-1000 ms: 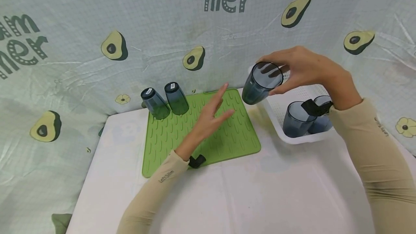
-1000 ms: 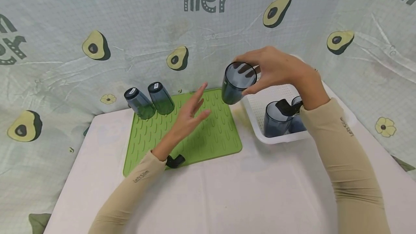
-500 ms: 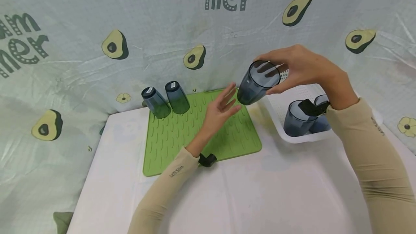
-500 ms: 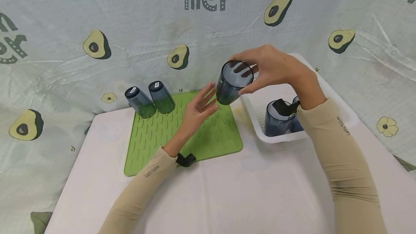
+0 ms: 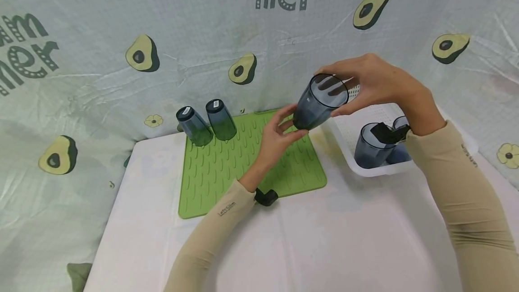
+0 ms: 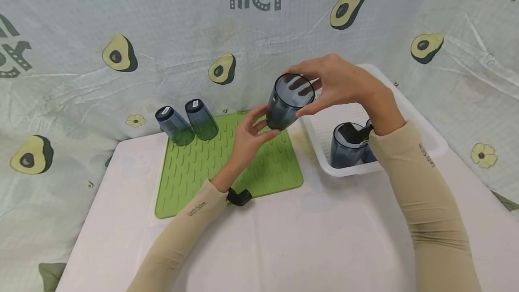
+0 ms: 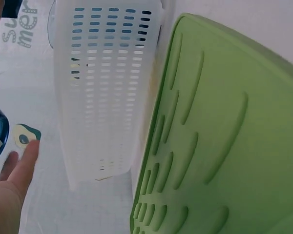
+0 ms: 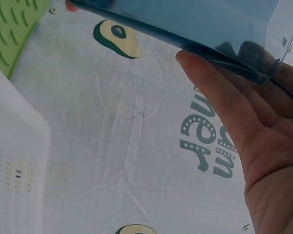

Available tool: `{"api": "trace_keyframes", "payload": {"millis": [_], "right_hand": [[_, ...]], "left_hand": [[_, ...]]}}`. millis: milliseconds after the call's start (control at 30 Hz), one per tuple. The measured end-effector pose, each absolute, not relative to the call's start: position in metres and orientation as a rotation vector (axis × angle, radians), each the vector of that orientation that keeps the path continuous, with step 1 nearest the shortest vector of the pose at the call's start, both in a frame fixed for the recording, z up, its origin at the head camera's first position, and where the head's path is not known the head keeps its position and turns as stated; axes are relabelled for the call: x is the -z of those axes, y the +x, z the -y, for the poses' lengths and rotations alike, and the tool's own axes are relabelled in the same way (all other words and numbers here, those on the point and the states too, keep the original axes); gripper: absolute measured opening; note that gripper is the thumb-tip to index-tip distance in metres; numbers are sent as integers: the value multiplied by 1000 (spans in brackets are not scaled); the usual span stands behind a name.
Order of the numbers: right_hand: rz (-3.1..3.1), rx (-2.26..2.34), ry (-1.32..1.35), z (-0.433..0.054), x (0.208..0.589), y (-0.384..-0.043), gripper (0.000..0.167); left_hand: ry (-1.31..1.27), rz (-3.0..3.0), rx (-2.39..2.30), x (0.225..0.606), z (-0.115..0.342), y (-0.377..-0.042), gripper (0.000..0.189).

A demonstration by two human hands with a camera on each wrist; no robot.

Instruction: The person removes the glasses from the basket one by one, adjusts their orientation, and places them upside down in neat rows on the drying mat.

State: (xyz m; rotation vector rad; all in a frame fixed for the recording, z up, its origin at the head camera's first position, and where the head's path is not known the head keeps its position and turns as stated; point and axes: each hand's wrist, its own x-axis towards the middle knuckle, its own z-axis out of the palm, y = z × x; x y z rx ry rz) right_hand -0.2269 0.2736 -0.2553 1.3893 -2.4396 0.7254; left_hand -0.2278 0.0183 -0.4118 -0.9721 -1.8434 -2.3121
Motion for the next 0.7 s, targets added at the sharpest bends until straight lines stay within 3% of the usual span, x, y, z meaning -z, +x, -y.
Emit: {"api": "trace_keyframes", "payload": {"millis": [433, 700], "right_hand": [[2399, -911, 1427, -270, 250, -224, 90], [2325, -1064, 1475, -260, 248, -222, 95]], "left_hand": [[-1014, 1300, 2850, 410, -20, -224, 58], [-917, 834, 3178, 408, -24, -216, 68]]}}
